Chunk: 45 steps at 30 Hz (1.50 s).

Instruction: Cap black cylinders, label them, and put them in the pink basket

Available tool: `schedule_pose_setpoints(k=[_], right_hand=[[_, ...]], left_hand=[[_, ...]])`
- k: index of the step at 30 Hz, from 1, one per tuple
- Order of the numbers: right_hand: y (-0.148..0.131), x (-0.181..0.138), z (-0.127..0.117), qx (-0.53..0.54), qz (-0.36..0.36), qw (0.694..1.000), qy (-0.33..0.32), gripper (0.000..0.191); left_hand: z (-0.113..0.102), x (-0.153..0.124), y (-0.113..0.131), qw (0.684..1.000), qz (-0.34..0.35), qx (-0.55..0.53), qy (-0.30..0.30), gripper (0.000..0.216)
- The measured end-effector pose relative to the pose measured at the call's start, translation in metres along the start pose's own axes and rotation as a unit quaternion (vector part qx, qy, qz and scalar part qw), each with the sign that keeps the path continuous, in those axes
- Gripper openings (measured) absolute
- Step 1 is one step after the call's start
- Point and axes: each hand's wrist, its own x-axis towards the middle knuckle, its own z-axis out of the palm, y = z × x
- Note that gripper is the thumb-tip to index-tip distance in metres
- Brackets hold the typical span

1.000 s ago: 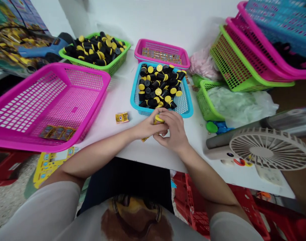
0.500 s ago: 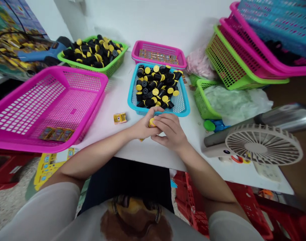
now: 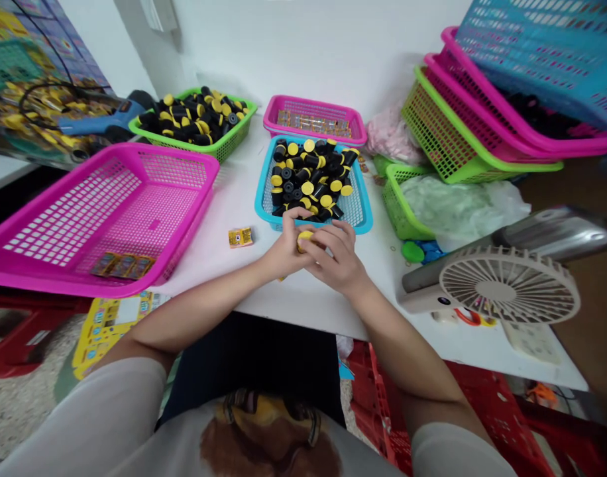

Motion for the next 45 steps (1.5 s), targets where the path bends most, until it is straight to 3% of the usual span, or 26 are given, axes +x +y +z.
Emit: schedule_pose_setpoints(k=[4, 8, 12, 15, 18, 21, 25, 26, 29, 33, 36, 39, 43, 45], right_hand=[[0.008, 0.000, 0.000, 0.008, 0.007, 1.000, 0.011, 0.042], [0.002, 0.003, -0.008, 0.038, -0.034, 0.998, 0.043, 0.041], [-0.013, 0.004, -0.014, 0.108, -0.089, 0.990, 0.016, 0.038], [-0.017, 0.007, -0.016, 0.134, -0.127, 0.983, 0.013, 0.042], [-0.010, 0.009, -0.017, 0.087, -0.095, 0.991, 0.025, 0.048], [0.005, 0.007, -0.015, 0.001, -0.013, 1.000, 0.008, 0.037], [0.032, 0.001, -0.005, -0.003, 0.210, 0.977, -0.042, 0.027], [0.040, 0.001, -0.001, 0.008, 0.269, 0.961, -0.060, 0.028], [0.067, 0.008, 0.011, 0.032, 0.388, 0.909, -0.152, 0.033], [0.095, 0.036, 0.021, 0.088, 0.424, 0.827, -0.358, 0.046], [0.100, 0.056, 0.025, 0.188, 0.420, 0.763, -0.454, 0.044], [0.098, 0.065, 0.030, 0.235, 0.419, 0.743, -0.466, 0.036], [0.095, 0.059, 0.035, 0.222, 0.456, 0.742, -0.439, 0.026], [0.096, 0.052, 0.035, 0.228, 0.465, 0.755, -0.402, 0.022]], left_hand=[[-0.005, 0.005, 0.007, 0.997, 0.031, 0.043, 0.062, 0.058], [-0.016, -0.013, 0.032, 0.997, -0.028, 0.054, 0.044, 0.049], [-0.032, -0.047, 0.081, 0.983, -0.046, 0.177, -0.005, 0.035], [-0.056, -0.064, 0.131, 0.943, -0.038, 0.329, -0.038, 0.025], [-0.106, -0.070, 0.172, 0.886, -0.069, 0.458, -0.021, 0.017], [-0.184, -0.076, 0.185, 0.814, -0.142, 0.563, 0.010, 0.016], [-0.292, -0.095, 0.154, 0.703, -0.347, 0.618, -0.064, 0.014], [-0.311, -0.101, 0.142, 0.689, -0.389, 0.604, -0.101, 0.012], [-0.345, -0.115, 0.113, 0.694, -0.412, 0.569, -0.157, 0.017], [-0.356, -0.119, 0.097, 0.716, -0.402, 0.540, -0.187, 0.035], [-0.357, -0.119, 0.097, 0.722, -0.403, 0.530, -0.189, 0.040], [-0.353, -0.122, 0.097, 0.717, -0.425, 0.525, -0.171, 0.042], [-0.346, -0.121, 0.102, 0.716, -0.441, 0.525, -0.130, 0.040], [-0.338, -0.113, 0.110, 0.717, -0.422, 0.545, -0.099, 0.034]])
